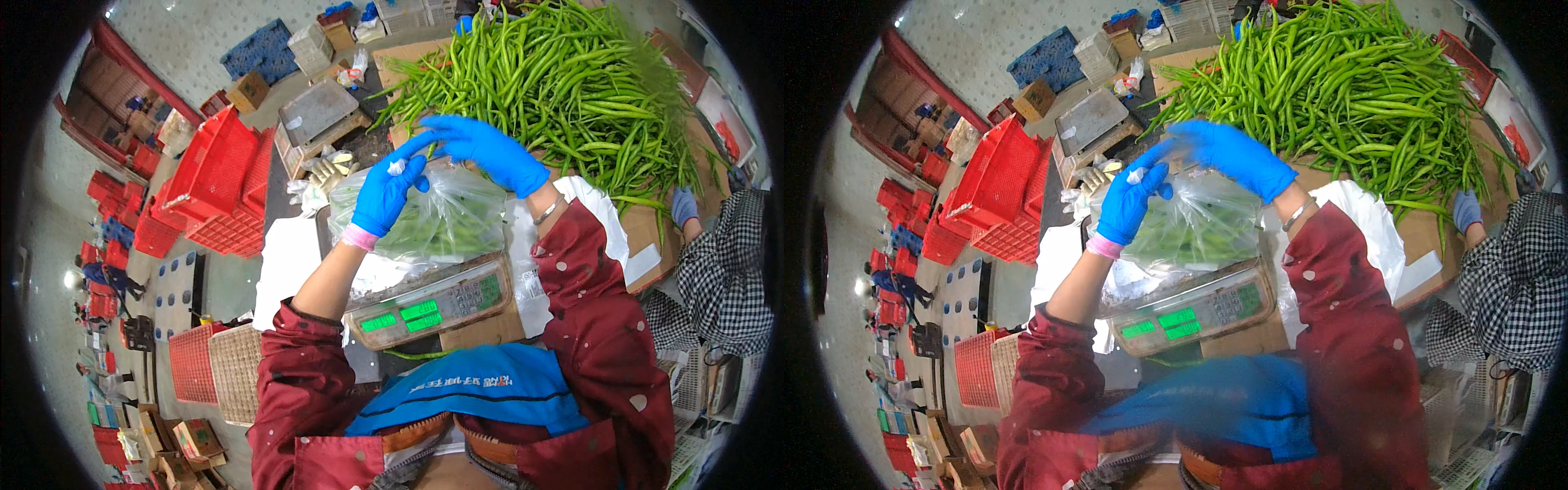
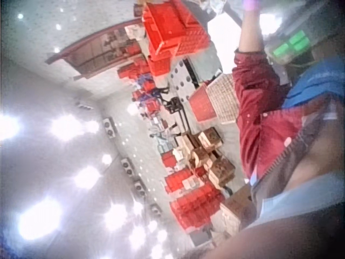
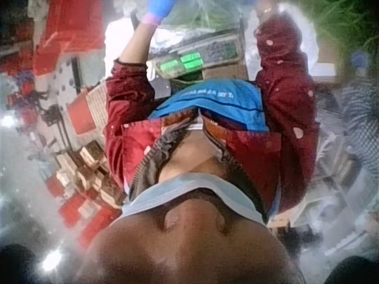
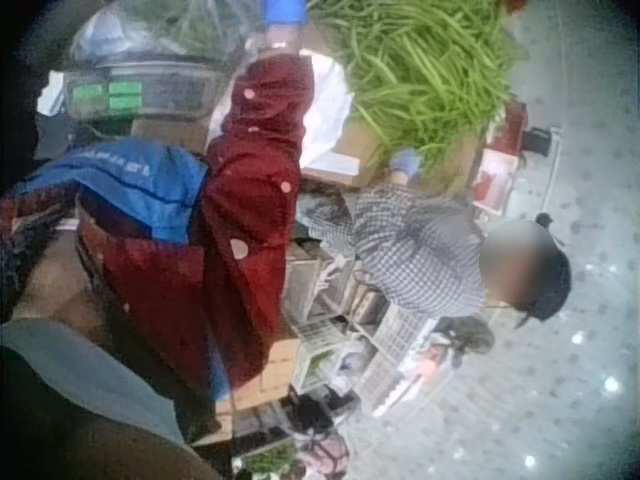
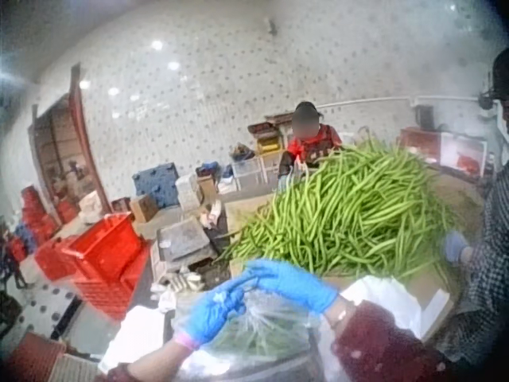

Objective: The person selects green chili peppers from a large pile, places them on a digital scale, and transfers them into a plastic bag. They repeat this process multiple times, adjusting the quantity to reach a target weight before tying the bag and placing it into a red crate.

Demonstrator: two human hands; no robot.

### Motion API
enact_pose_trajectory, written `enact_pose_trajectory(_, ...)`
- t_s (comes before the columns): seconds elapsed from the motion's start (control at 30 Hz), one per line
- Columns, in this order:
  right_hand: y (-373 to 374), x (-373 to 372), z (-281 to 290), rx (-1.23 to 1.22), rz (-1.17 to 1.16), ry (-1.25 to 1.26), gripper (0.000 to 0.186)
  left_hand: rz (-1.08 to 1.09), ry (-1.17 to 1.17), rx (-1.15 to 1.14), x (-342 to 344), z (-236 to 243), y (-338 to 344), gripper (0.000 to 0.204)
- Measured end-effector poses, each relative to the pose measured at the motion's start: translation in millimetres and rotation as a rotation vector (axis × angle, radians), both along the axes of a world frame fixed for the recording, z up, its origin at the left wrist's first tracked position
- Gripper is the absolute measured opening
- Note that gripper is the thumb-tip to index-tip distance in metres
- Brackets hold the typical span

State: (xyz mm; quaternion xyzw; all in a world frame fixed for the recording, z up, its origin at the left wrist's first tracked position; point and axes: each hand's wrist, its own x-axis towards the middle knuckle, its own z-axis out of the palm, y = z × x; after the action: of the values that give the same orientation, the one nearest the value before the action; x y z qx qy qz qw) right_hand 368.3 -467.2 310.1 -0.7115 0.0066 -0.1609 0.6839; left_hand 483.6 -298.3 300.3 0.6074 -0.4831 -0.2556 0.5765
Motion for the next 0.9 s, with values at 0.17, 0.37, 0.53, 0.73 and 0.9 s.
enact_pose_trajectory(0.17, 1, 6, -20, -0.230, 0.067, 0.033, 0.028, -0.024, 0.021, -0.089, -2, 0, -3, 0.052)
enact_pose_trajectory(0.37, 12, 4, -15, -0.422, -0.268, -0.002, 0.027, -0.036, -0.116, 0.235, 19, 15, 4, 0.039)
enact_pose_trajectory(0.53, 29, -16, -23, -0.980, -0.337, -0.274, 0.020, -0.203, 0.187, 0.203, 23, 12, 12, 0.030)
enact_pose_trajectory(0.73, 19, -18, -34, -0.233, -0.114, -0.178, 0.028, -0.163, 0.225, 0.161, 19, 6, 10, 0.033)
enact_pose_trajectory(0.9, 17, -6, -40, -0.068, 0.019, -0.157, 0.039, -0.045, -0.207, 0.094, 3, 4, 4, 0.050)
